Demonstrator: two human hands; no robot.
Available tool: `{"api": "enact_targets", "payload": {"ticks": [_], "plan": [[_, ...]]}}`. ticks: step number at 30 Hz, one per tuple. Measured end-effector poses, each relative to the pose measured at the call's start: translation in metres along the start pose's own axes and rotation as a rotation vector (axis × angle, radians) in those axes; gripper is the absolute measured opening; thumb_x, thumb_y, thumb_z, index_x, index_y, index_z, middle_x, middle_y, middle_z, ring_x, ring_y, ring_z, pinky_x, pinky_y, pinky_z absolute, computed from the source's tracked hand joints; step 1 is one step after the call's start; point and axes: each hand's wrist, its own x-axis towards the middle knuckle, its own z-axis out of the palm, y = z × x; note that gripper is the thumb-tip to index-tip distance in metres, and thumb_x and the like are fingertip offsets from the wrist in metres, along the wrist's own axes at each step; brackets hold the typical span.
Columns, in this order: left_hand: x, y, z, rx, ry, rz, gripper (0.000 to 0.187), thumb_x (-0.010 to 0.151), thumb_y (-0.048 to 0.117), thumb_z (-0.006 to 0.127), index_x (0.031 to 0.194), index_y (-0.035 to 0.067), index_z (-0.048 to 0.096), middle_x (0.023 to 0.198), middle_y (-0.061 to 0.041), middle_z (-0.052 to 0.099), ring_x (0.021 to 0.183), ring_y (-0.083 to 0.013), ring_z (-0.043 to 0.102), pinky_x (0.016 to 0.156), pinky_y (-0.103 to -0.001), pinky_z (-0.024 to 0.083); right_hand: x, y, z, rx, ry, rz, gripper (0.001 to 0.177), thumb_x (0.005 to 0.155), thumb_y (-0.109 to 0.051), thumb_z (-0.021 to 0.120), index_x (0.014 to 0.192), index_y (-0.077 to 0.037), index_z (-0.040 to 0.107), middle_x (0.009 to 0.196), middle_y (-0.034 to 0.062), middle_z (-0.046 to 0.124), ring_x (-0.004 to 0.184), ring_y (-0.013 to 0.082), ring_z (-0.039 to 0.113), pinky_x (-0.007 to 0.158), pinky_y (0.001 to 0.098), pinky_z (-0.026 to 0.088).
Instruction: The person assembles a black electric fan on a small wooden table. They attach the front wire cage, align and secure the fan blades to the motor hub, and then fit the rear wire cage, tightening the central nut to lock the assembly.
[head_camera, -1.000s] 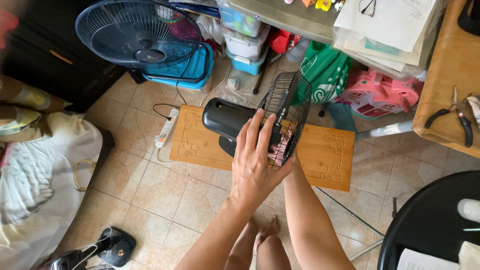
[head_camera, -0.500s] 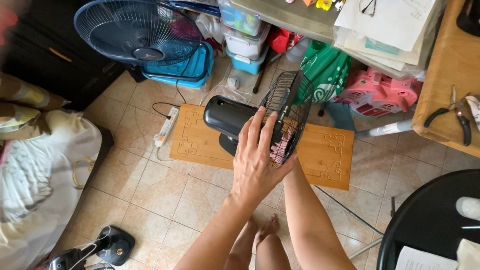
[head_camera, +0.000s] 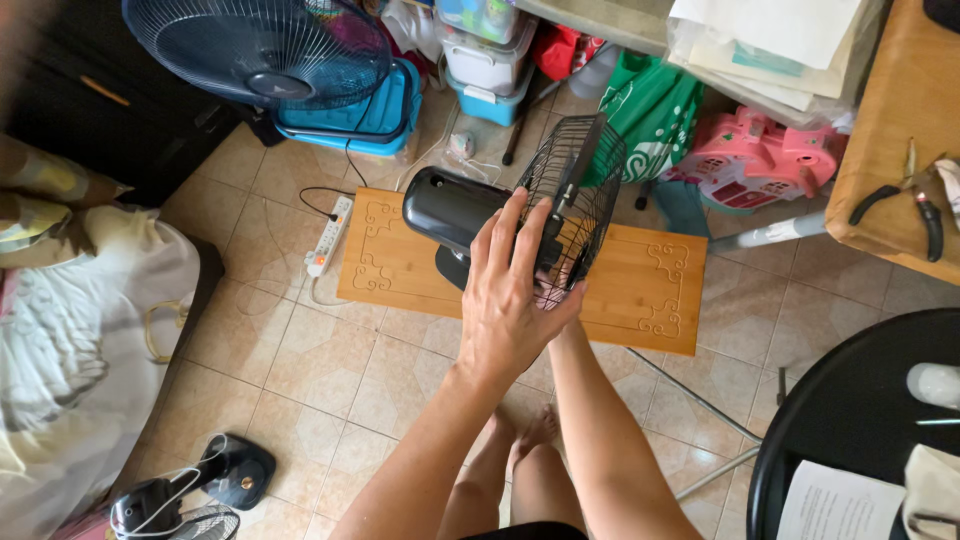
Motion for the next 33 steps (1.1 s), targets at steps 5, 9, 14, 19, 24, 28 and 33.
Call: {"api": "enact_targets", "payload": {"ticks": [5, 9, 14, 19, 24, 28, 33], "plan": [[-0.001, 0.003, -0.001, 0.013, -0.015, -0.047, 0.093, 0.068, 0.026, 0.088, 0.15, 0.011, 0.046, 0.155, -0.017, 0.044, 0.138, -0.0403, 0.048, 0.109, -0.047, 0.049, -0.007, 0.011, 0.003, -0.021, 0.004, -0.022, 0.052, 0.111, -0.033, 0.048, 0.158, -0.011, 0.039, 0.158, 0.0091, 0.047, 0.143, 0.0235, 0.046, 0.119, 0.0434, 0.041], [0.001, 0.004, 0.0, 0.032, 0.012, -0.031, 0.091, 0.072, 0.028, 0.088, 0.151, 0.009, 0.045, 0.155, -0.017, 0.044, 0.138, -0.0404, 0.047, 0.11, -0.047, 0.048, -0.005, 0.013, 0.005, -0.042, -0.005, -0.034, 0.052, 0.111, -0.032, 0.047, 0.158, -0.011, 0.038, 0.16, 0.0086, 0.045, 0.145, 0.023, 0.045, 0.121, 0.0429, 0.04], [0.0, 0.004, 0.001, 0.053, 0.017, -0.009, 0.089, 0.074, 0.028, 0.087, 0.15, 0.01, 0.045, 0.155, -0.017, 0.045, 0.138, -0.0395, 0.048, 0.112, -0.048, 0.048, -0.008, 0.018, 0.007, -0.058, -0.013, -0.045, 0.052, 0.111, -0.03, 0.046, 0.159, -0.011, 0.036, 0.161, 0.0079, 0.043, 0.148, 0.0223, 0.043, 0.123, 0.0424, 0.038], [-0.001, 0.004, 0.002, 0.052, 0.013, -0.019, 0.089, 0.074, 0.028, 0.087, 0.151, 0.009, 0.045, 0.155, -0.017, 0.045, 0.139, -0.04, 0.047, 0.111, -0.047, 0.048, -0.006, 0.017, 0.001, -0.086, 0.005, -0.023, 0.053, 0.112, -0.031, 0.045, 0.159, -0.011, 0.035, 0.161, 0.0093, 0.043, 0.147, 0.0234, 0.043, 0.123, 0.0429, 0.038], [0.0, 0.002, 0.004, 0.068, 0.018, -0.007, 0.093, 0.074, 0.029, 0.087, 0.152, 0.007, 0.043, 0.155, -0.018, 0.043, 0.138, -0.0407, 0.046, 0.112, -0.048, 0.046, -0.004, 0.012, -0.002, -0.076, 0.007, -0.013, 0.053, 0.111, -0.034, 0.045, 0.158, -0.011, 0.036, 0.158, 0.0096, 0.045, 0.143, 0.024, 0.045, 0.118, 0.0438, 0.041], [-0.001, 0.003, 0.006, 0.068, 0.022, -0.007, 0.092, 0.073, 0.03, 0.087, 0.152, 0.007, 0.043, 0.155, -0.018, 0.044, 0.138, -0.0406, 0.046, 0.112, -0.048, 0.045, 0.001, 0.004, -0.003, -0.067, 0.004, 0.0, 0.053, 0.111, -0.036, 0.045, 0.158, -0.011, 0.037, 0.156, 0.0099, 0.046, 0.14, 0.0245, 0.047, 0.115, 0.0446, 0.043], [-0.001, 0.005, 0.005, 0.053, 0.034, -0.011, 0.091, 0.075, 0.029, 0.087, 0.151, 0.007, 0.043, 0.155, -0.018, 0.044, 0.138, -0.0407, 0.046, 0.113, -0.048, 0.045, 0.006, 0.002, -0.003, -0.038, 0.003, 0.026, 0.054, 0.111, -0.039, 0.044, 0.157, -0.011, 0.039, 0.153, 0.0103, 0.048, 0.136, 0.0252, 0.05, 0.111, 0.0455, 0.046]]}}
